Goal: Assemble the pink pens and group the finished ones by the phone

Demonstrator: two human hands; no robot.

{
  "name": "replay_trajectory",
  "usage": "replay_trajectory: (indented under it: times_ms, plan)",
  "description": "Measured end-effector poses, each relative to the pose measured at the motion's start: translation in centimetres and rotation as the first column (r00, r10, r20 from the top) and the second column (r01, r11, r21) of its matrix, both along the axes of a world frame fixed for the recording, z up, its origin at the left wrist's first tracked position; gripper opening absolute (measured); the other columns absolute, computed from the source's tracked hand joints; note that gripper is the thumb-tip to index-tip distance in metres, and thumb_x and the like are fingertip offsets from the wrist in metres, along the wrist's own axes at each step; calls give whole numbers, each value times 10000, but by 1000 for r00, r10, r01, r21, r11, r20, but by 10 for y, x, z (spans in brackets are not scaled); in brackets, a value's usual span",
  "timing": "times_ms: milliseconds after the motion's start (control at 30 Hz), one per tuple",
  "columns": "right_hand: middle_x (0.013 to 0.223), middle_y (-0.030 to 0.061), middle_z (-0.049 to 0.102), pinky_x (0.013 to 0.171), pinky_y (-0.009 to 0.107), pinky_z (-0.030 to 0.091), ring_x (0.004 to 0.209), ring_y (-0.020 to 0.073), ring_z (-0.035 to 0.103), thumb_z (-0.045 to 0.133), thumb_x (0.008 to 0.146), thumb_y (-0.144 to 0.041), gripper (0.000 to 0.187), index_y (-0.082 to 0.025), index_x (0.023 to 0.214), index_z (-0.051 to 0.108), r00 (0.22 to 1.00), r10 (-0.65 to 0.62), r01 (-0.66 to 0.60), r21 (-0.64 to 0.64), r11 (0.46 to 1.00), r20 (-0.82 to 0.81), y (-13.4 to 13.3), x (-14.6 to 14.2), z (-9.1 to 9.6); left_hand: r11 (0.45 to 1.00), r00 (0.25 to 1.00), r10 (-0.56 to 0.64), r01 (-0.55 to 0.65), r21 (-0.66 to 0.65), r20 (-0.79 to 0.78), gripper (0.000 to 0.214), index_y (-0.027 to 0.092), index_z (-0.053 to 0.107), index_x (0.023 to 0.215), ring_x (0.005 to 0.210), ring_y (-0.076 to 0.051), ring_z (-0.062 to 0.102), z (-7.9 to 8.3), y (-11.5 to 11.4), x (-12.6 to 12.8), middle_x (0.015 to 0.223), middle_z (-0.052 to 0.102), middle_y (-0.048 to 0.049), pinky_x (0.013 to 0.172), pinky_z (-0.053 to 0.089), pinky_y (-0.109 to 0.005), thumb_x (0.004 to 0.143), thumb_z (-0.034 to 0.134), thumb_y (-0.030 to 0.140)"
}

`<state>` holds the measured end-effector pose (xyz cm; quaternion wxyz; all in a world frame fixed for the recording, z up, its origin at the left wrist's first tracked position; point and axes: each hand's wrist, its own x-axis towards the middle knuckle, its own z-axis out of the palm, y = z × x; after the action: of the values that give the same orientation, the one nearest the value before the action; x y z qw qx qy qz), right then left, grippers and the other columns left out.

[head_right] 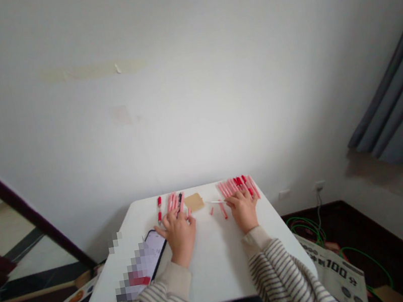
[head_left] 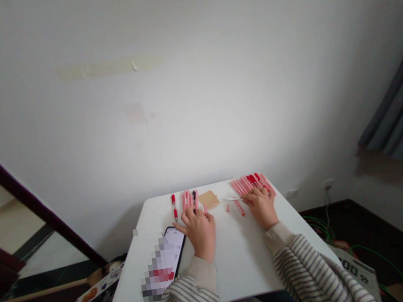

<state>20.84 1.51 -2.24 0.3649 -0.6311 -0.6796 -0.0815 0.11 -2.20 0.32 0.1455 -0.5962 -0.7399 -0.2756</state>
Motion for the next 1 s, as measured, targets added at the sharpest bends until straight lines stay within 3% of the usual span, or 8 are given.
replay_trajectory:
  times_ms: [200, 400, 533, 767, 1000]
  plan:
    - [938, 39, 667, 955, 522, 234, 1004, 259, 484, 591, 867, -296, 160, -322, 916, 741, 1000, 7, -7, -27, 1000, -8, -2, -2, 3, 998, 997, 53, -55, -27, -53, 292, 153, 666, 922, 1176, -305, 416, -1, 0, 1, 1120, 568, -136, 1055, 222, -666, 847, 406, 262]
    - [932, 41, 672, 975, 507, 221, 1011, 258, 477, 589, 876, -304, 160, -331, 900, 745, 999, 36, -36, -31, 999, -7, -4, -4, 5, 997, 998, 42, -45, -62, -56, 270, 159, 655, 968, 1167, -308, 416, -1, 0, -1, 1108, 556, -132, 1040, 230, -687, 818, 472, 290]
    - [941, 30, 667, 993, 508, 205, 1018, 251, 468, 597, 879, -317, 150, -343, 913, 741, 998, 63, -62, -35, 997, 10, -5, -7, 6, 997, 1000, -21, 21, -77, -6, 253, 206, 658, 1000, 1192, -309, 405, 0, 1, -2, 1140, 549, -113, 1045, 228, -681, 789, 560, 306]
    - [937, 11, 666, 989, 467, 212, 1012, 224, 471, 623, 875, -334, 125, -358, 898, 743, 993, 115, -113, -34, 993, 38, -4, -10, 4, 965, 963, -256, 260, -36, 82, 228, 368, 694, 995, 1231, -294, 388, 0, 2, -2, 1264, 534, -34, 1067, 163, -692, 770, 660, 359]
    - [935, 0, 674, 1003, 469, 190, 1000, 219, 477, 640, 864, -303, 124, -364, 891, 744, 989, 147, -146, -16, 989, 33, -2, -9, 2, 965, 959, -261, 264, -13, 109, 112, 339, 722, 870, 1193, -278, 419, -2, 3, -2, 1227, 567, -17, 1061, 175, -686, 792, 643, 333]
